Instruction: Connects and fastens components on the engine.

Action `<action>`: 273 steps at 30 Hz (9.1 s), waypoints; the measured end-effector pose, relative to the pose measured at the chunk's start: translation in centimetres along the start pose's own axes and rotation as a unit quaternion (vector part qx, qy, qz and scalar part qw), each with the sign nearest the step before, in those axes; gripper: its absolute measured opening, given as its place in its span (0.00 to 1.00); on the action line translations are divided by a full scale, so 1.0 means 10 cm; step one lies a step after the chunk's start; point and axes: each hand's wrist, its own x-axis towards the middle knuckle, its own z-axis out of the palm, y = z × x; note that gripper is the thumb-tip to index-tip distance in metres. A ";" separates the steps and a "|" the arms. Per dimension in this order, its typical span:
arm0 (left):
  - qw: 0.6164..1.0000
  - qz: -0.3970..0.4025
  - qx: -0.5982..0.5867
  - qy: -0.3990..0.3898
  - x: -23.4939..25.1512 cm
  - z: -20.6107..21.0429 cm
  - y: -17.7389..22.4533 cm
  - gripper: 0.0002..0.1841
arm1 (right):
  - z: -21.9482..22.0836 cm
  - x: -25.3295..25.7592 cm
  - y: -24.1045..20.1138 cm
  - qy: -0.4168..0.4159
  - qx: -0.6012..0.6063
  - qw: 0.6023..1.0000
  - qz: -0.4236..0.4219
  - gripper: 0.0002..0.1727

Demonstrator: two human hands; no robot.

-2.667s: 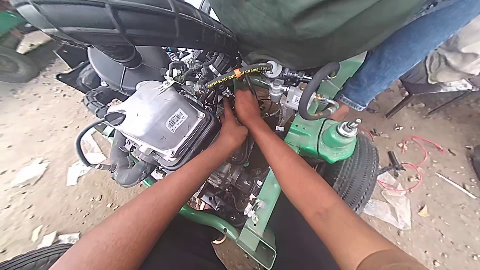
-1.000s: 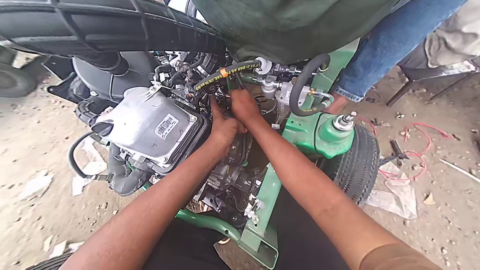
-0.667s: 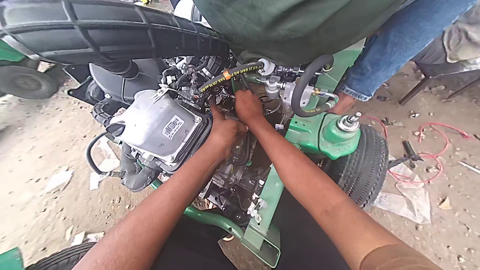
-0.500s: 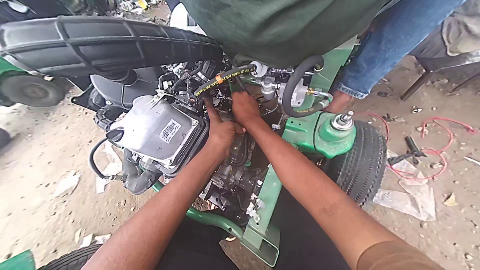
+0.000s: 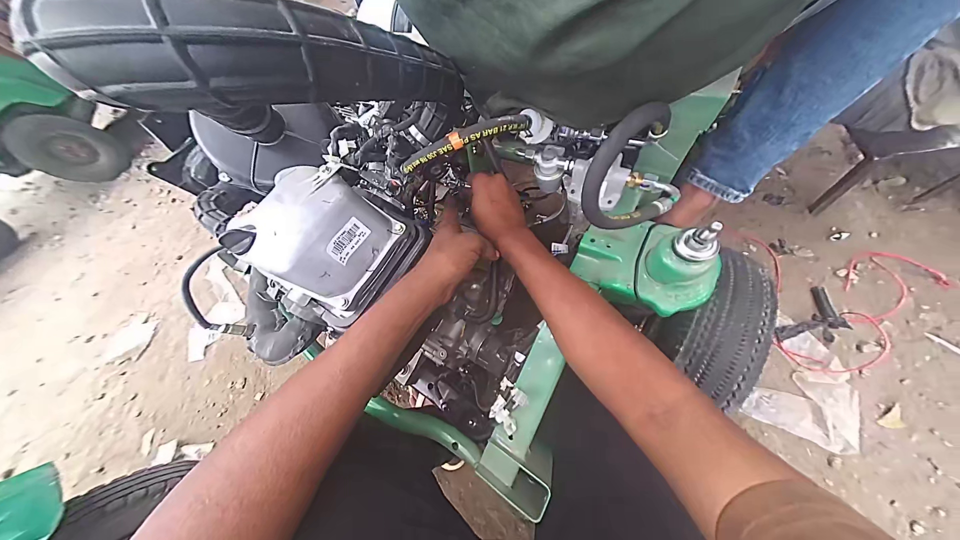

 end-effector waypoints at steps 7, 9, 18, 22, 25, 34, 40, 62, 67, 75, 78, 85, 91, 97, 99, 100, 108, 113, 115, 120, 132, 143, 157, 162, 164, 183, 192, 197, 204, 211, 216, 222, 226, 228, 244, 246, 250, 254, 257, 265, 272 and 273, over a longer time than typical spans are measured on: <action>0.997 0.000 0.080 -0.015 -0.10 0.01 -0.02 0.43 | -0.04 -0.03 -0.11 -0.017 -0.025 0.998 0.062 0.11; 0.996 0.010 0.093 -0.012 -0.06 0.01 -0.07 0.42 | 0.00 0.00 -0.07 -0.013 -0.022 0.998 0.053 0.12; 0.989 0.040 0.141 -0.003 0.03 0.02 -0.16 0.46 | 0.06 0.05 0.01 -0.005 -0.026 0.999 0.026 0.15; 0.993 0.036 0.114 0.004 0.08 0.02 -0.16 0.50 | 0.03 0.01 -0.07 -0.015 -0.045 0.997 0.068 0.12; 0.996 0.038 0.084 0.016 0.06 0.03 -0.10 0.55 | 0.01 0.02 -0.09 -0.029 -0.046 0.996 0.069 0.13; 0.992 0.081 0.000 0.092 0.24 0.17 -0.08 0.63 | 0.06 0.05 -0.06 -0.032 -0.050 0.996 0.070 0.15; 0.988 0.092 -0.087 0.089 0.41 0.22 -0.12 0.55 | 0.09 0.04 -0.06 -0.029 -0.061 0.994 0.082 0.16; 0.888 0.207 -0.382 0.149 0.60 0.32 -0.11 0.36 | 0.04 -0.09 -0.09 -0.014 -0.057 0.997 0.046 0.10; 0.881 0.195 -0.402 0.158 0.61 0.36 -0.16 0.27 | 0.09 -0.12 -0.05 0.000 -0.072 0.996 0.043 0.10; 0.870 0.213 -0.417 0.154 0.67 0.34 -0.24 0.32 | 0.17 -0.04 -0.11 -0.006 -0.113 0.992 0.058 0.09; 0.876 0.217 -0.412 0.127 0.67 0.32 -0.26 0.45 | 0.18 -0.04 -0.08 0.005 -0.103 0.994 0.043 0.08; 0.863 0.234 -0.434 0.112 0.68 0.34 -0.31 0.36 | 0.22 -0.03 -0.08 0.023 -0.112 0.992 0.047 0.09; 0.816 0.237 -0.518 0.095 0.61 0.35 -0.25 0.32 | 0.26 0.07 -0.10 0.003 -0.127 0.988 0.086 0.12; 0.825 0.239 -0.507 0.071 0.51 0.32 -0.28 0.35 | 0.32 0.08 -0.10 0.014 -0.163 0.981 0.101 0.12; 0.825 0.231 -0.512 0.059 0.54 0.31 -0.29 0.39 | 0.35 0.10 -0.05 0.024 -0.160 0.982 0.098 0.11; 0.824 0.219 -0.520 0.049 0.56 0.32 -0.29 0.39 | 0.35 0.11 -0.04 0.024 -0.162 0.981 0.099 0.11; 0.830 0.193 -0.521 0.041 0.52 0.19 -0.18 0.33 | 0.48 0.13 0.04 0.066 -0.173 0.978 0.094 0.14; 0.839 0.153 -0.518 0.059 0.52 0.14 -0.13 0.36 | 0.54 0.14 0.12 0.054 -0.223 0.965 0.128 0.18; 0.827 0.165 -0.534 0.058 0.57 0.20 -0.18 0.38 | 0.50 0.02 0.08 0.084 -0.191 0.975 0.079 0.16; 0.797 0.183 -0.571 0.066 0.65 0.32 -0.26 0.48 | 0.44 0.01 0.14 0.090 -0.104 0.990 0.041 0.12; 0.823 0.254 -0.505 0.056 0.61 0.30 -0.28 0.38 | 0.39 0.07 0.12 0.119 -0.127 0.983 -0.059 0.12; 0.857 0.265 -0.435 0.075 0.69 0.30 -0.33 0.38 | 0.45 0.13 0.12 0.077 -0.170 0.981 0.061 0.15; 0.840 0.273 -0.462 0.083 0.72 0.32 -0.37 0.36 | 0.43 0.09 0.10 0.072 -0.178 0.980 0.056 0.12; 0.868 0.272 -0.408 0.079 0.66 0.29 -0.34 0.39 | 0.40 0.09 0.01 0.040 -0.200 0.976 0.079 0.14; 0.871 0.276 -0.401 0.069 0.66 0.27 -0.35 0.38 | 0.43 0.11 0.03 0.050 -0.198 0.976 0.081 0.15; 0.820 0.285 -0.490 0.074 0.65 0.31 -0.34 0.34 | 0.38 0.10 -0.02 0.049 -0.196 0.976 0.079 0.17; 0.814 0.297 -0.477 0.143 0.69 0.29 -0.26 0.13 | 0.43 0.11 0.03 0.061 -0.162 0.981 0.088 0.25; 0.834 0.266 -0.458 0.154 0.54 0.22 -0.14 0.11 | 0.09 -0.21 -0.46 0.006 -0.115 0.988 0.098 0.24; 0.802 0.332 -0.475 0.142 1.02 0.38 -0.26 0.11 | 0.17 -0.07 -0.05 0.060 -0.091 0.994 -0.032 0.22; 0.808 0.362 -0.437 0.158 1.08 0.38 -0.30 0.08 | -0.22 -0.41 -0.37 0.097 -0.019 0.995 -0.008 0.21; 0.774 0.378 -0.480 0.163 1.11 0.41 -0.26 0.10 | -0.25 -0.28 -0.32 0.068 0.222 0.972 -0.014 0.21; 0.782 0.323 -0.514 0.138 1.04 0.37 -0.25 0.12 | -0.11 -0.03 -0.26 0.045 0.278 0.960 0.001 0.17; 0.785 0.312 -0.517 0.140 1.03 0.38 -0.25 0.12 | -0.17 0.00 -0.25 0.018 0.248 0.968 -0.028 0.10; 0.790 0.311 -0.508 0.146 1.02 0.38 -0.25 0.11 | -0.14 0.01 -0.19 0.043 0.211 0.975 -0.061 0.09; 0.807 0.285 -0.496 0.150 1.03 0.38 -0.28 0.09 | -0.13 0.01 -0.17 0.073 0.129 0.987 -0.066 0.10; 0.810 0.286 -0.493 0.137 1.04 0.38 -0.30 0.09 | -0.14 0.01 -0.14 0.071 0.177 0.979 -0.074 0.09; 0.806 0.295 -0.494 0.142 1.04 0.38 -0.28 0.10 | -0.09 0.04 -0.17 0.110 0.185 0.975 -0.055 0.09; 0.797 0.303 -0.498 0.155 1.06 0.39 -0.29 0.10 | -0.03 0.07 -0.23 0.119 0.116 0.985 -0.038 0.12; 0.791 0.284 -0.516 0.165 1.05 0.40 -0.24 0.10 | -0.05 0.05 -0.21 0.095 0.096 0.989 -0.061 0.12; 0.807 0.279 -0.496 0.161 1.04 0.39 -0.26 0.08 | -0.11 -0.02 -0.16 0.084 0.165 0.980 -0.077 0.20; 0.806 0.309 -0.477 0.167 1.07 0.38 -0.29 0.08 | -0.14 0.01 -0.13 0.098 0.162 0.978 -0.082 0.12; 0.808 0.313 -0.469 0.173 1.07 0.38 -0.29 0.08 | -0.13 0.00 -0.12 0.094 0.171 0.977 -0.085 0.13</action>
